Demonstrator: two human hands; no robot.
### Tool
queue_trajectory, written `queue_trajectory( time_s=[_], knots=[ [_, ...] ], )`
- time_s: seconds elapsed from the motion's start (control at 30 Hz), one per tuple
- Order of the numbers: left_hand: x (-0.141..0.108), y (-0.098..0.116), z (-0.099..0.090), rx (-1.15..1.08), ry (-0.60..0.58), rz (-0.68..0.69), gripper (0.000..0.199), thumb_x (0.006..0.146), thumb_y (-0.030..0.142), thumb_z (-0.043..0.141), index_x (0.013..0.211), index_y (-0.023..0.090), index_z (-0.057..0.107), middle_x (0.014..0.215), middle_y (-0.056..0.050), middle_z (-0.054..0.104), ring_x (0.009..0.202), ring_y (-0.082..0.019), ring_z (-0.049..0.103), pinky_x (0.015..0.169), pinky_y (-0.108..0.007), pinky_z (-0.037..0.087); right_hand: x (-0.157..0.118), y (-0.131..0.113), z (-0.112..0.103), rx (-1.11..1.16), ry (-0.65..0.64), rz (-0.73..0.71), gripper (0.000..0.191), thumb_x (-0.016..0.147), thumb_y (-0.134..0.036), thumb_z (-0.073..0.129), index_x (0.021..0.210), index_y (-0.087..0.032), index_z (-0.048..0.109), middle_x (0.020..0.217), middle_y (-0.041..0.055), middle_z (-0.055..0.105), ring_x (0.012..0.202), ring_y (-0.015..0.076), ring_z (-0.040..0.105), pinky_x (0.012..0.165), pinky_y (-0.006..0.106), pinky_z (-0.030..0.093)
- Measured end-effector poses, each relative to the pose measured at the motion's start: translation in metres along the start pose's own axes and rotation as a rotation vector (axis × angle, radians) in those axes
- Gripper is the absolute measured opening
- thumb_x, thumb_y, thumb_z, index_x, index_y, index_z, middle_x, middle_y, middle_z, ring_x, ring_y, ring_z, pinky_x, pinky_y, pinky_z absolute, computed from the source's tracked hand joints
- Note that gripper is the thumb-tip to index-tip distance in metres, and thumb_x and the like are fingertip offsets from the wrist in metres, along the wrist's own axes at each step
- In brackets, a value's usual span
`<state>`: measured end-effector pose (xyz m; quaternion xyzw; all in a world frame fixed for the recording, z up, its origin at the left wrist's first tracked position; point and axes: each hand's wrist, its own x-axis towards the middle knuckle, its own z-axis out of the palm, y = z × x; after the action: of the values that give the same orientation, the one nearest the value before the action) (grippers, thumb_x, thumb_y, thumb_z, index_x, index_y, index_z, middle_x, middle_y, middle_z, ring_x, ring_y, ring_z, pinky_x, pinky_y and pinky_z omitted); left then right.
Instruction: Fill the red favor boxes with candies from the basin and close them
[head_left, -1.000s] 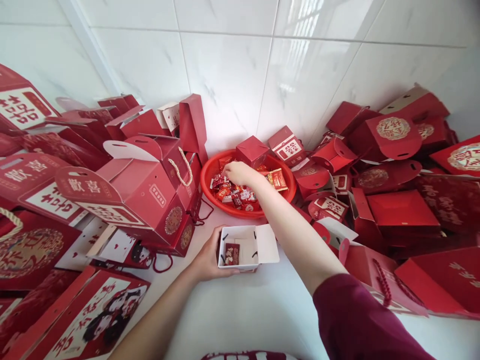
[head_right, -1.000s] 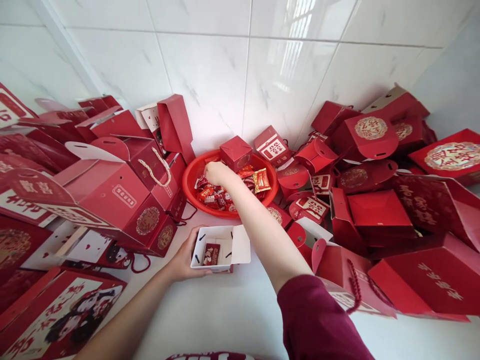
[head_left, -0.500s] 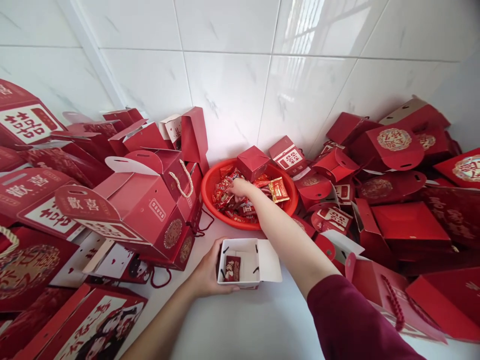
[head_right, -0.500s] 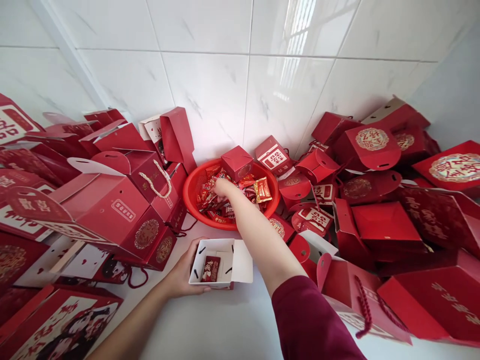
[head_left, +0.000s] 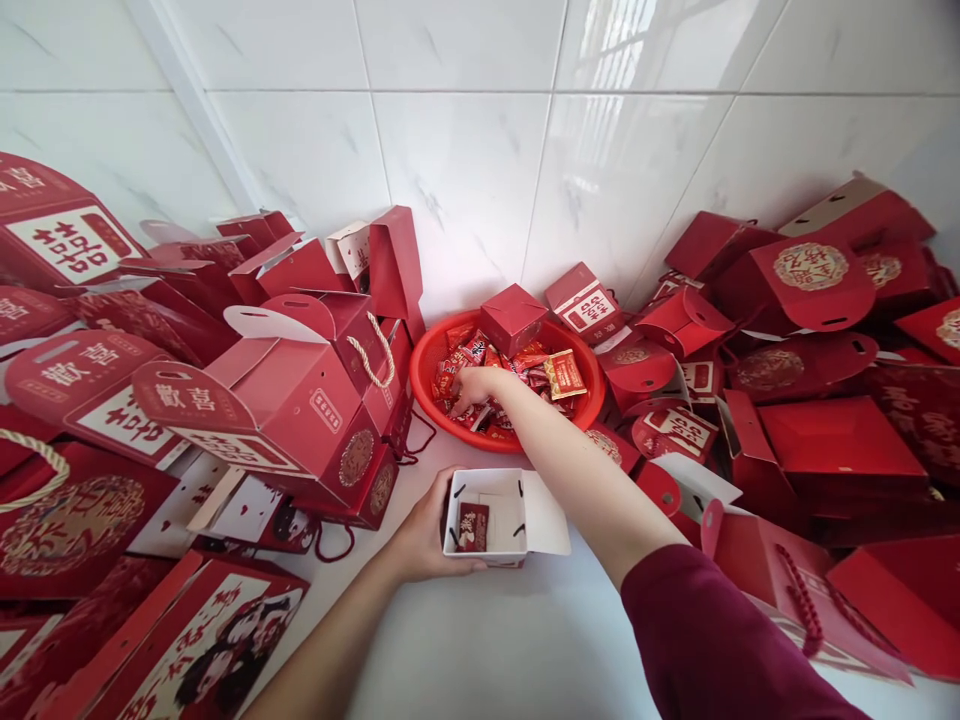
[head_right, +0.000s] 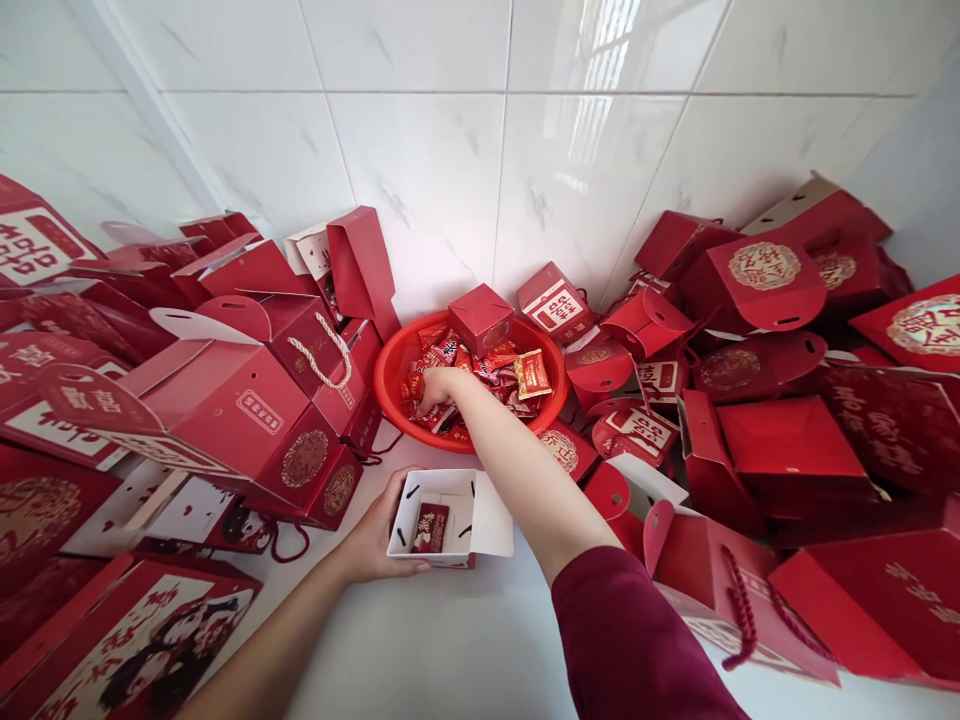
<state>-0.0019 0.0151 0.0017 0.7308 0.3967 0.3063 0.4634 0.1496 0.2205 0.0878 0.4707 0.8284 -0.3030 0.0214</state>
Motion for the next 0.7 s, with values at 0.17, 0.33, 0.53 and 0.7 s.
queue_trajectory(
  time_s=[0.17,0.33,0.53,0.7],
  knots=[
    [0.001,0.001,0.0,0.025,0.001,0.01,0.101,0.056,0.041,0.088,0.137,0.023,0.028,0.13,-0.013,0.053,0.119,-0.031,0.055,0.101,-0.044,0.047,-0.031,-0.013,-0.016,0.011,0.161,-0.064,0.022,0.069,-0.019,0.08,0.091,-0.017,0.076,0.089,0.0072,0.074,0.09,0.0263,0.068,0.084,0.032,0.049],
    [0.002,0.002,0.001,-0.024,-0.01,0.012,0.1,0.058,0.039,0.087,0.137,0.024,0.029,0.132,-0.012,0.052,0.12,-0.031,0.056,0.1,-0.044,0.048,-0.104,-0.025,-0.012,0.09,0.338,-0.19,0.05,0.082,-0.023,0.069,0.131,-0.022,0.057,0.11,0.0044,0.069,0.098,0.02,0.064,0.089,0.03,0.047],
    [0.003,0.004,0.004,-0.073,-0.01,0.022,0.095,0.06,0.036,0.087,0.137,0.024,0.031,0.136,-0.013,0.052,0.124,-0.034,0.054,0.104,-0.05,0.045,-0.173,-0.018,0.026,0.432,0.385,-0.383,0.066,0.081,-0.022,0.07,0.143,-0.031,0.049,0.1,0.001,0.065,0.08,0.0175,0.064,0.077,0.032,0.053],
    [0.004,0.005,0.005,-0.117,-0.011,0.024,0.096,0.061,0.037,0.087,0.138,0.023,0.031,0.137,-0.014,0.052,0.124,-0.036,0.054,0.103,-0.052,0.045,-0.183,-0.016,0.04,0.758,0.425,-0.392,0.057,0.078,-0.02,0.073,0.133,-0.027,0.06,0.092,0.0,0.066,0.084,0.0172,0.066,0.084,0.033,0.055]
  ],
)
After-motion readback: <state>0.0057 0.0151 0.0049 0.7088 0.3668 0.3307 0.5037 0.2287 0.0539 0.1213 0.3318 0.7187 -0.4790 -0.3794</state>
